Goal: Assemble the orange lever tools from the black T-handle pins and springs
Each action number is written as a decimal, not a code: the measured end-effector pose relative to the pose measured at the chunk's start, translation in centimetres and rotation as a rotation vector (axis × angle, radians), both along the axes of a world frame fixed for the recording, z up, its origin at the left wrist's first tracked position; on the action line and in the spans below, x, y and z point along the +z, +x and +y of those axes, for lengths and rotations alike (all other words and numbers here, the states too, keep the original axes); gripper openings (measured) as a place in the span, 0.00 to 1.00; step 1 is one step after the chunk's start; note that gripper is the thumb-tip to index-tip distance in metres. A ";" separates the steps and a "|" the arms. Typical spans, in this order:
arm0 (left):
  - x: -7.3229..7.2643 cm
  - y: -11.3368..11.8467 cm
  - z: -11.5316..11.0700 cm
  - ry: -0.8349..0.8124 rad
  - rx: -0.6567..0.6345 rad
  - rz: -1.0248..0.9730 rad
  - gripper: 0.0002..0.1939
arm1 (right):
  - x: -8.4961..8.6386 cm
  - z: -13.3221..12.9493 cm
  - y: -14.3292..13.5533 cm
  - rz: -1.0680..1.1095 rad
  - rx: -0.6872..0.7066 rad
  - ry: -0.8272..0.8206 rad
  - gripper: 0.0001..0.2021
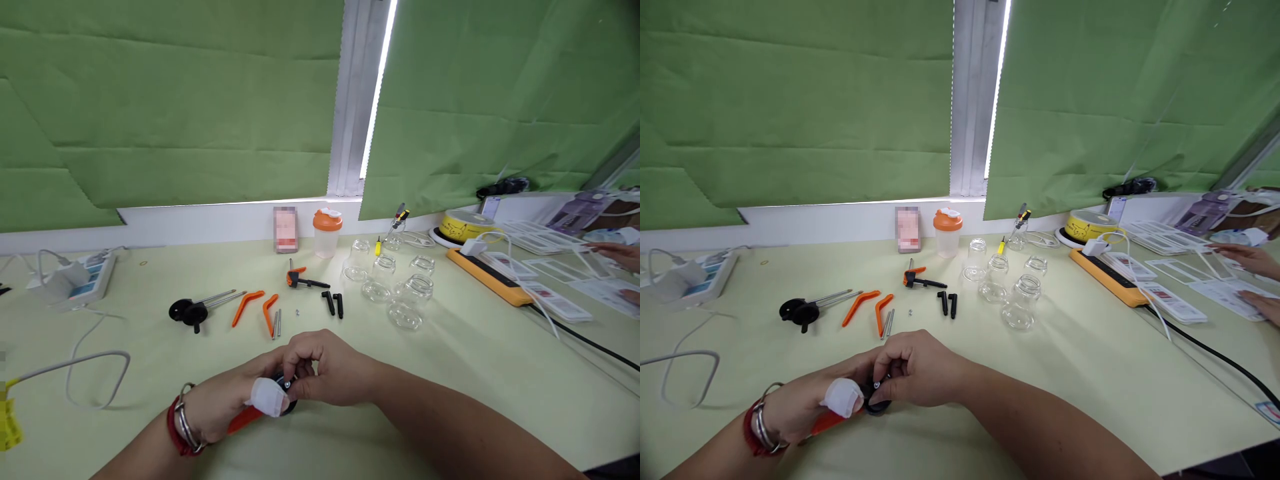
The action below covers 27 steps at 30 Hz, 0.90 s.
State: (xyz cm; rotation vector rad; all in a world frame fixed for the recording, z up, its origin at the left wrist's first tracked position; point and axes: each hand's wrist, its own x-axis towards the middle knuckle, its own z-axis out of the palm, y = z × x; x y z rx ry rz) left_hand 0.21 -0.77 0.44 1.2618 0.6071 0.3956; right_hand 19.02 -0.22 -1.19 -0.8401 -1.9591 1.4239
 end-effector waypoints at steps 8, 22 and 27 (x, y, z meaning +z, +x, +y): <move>0.1 0.0 0.0 0.014 -0.012 0.009 0.22 | 0.3 -0.1 0.0 0.002 0.005 0.005 0.07; 0.1 -0.1 -0.1 -0.030 0.025 0.030 0.23 | 0.5 0.1 0.0 0.021 0.033 0.125 0.05; 0.6 0.1 -0.2 -0.035 0.016 0.036 0.23 | 0.1 0.2 -0.1 -0.014 0.016 0.196 0.05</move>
